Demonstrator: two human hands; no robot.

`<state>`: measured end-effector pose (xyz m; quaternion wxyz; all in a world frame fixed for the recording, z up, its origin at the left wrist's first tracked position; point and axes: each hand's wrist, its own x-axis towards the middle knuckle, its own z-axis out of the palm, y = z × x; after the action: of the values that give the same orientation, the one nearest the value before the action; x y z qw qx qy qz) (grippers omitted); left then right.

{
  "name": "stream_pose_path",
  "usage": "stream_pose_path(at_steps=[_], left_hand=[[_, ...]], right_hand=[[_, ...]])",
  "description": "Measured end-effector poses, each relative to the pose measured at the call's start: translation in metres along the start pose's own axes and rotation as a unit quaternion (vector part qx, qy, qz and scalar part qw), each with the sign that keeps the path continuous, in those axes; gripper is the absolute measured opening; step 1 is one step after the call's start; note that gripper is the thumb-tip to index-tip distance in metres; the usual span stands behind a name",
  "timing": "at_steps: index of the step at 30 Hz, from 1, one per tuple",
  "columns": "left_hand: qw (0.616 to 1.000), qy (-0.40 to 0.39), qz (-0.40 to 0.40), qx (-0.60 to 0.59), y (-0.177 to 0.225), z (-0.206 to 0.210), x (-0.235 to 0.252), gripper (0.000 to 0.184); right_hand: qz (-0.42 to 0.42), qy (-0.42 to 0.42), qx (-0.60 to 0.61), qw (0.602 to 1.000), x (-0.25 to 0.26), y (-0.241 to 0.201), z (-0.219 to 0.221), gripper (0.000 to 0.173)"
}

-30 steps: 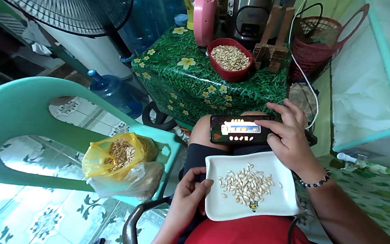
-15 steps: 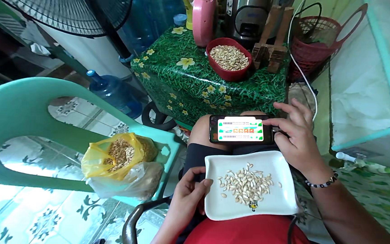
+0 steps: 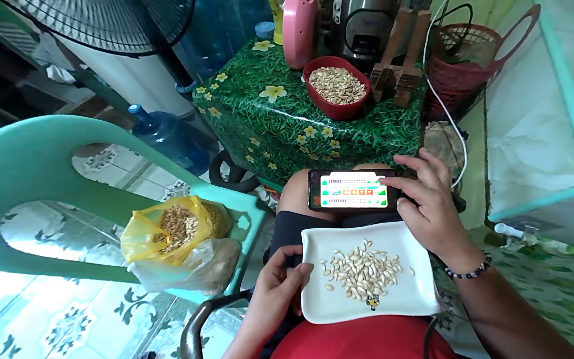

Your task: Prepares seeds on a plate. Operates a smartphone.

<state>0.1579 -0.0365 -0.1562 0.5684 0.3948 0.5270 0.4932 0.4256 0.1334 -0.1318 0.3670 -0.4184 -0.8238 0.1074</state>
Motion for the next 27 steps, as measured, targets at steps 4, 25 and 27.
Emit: stream_pose_path(at_steps=[4,25,27], left_hand=[[1.0,0.0,0.004,0.0,-0.001,0.0,0.0,0.028],[1.0,-0.001,0.006,-0.007,-0.001,0.0,-0.001,0.028],[1.0,-0.001,0.005,-0.006,-0.001,0.0,-0.001,0.027]], right_hand=[[0.002,0.0,-0.004,1.0,0.0,0.001,-0.001,0.042],[-0.001,-0.017,-0.051,0.999,0.013,0.0,0.004,0.044],[0.0,-0.02,-0.05,0.999,0.014,-0.001,0.004,0.045]])
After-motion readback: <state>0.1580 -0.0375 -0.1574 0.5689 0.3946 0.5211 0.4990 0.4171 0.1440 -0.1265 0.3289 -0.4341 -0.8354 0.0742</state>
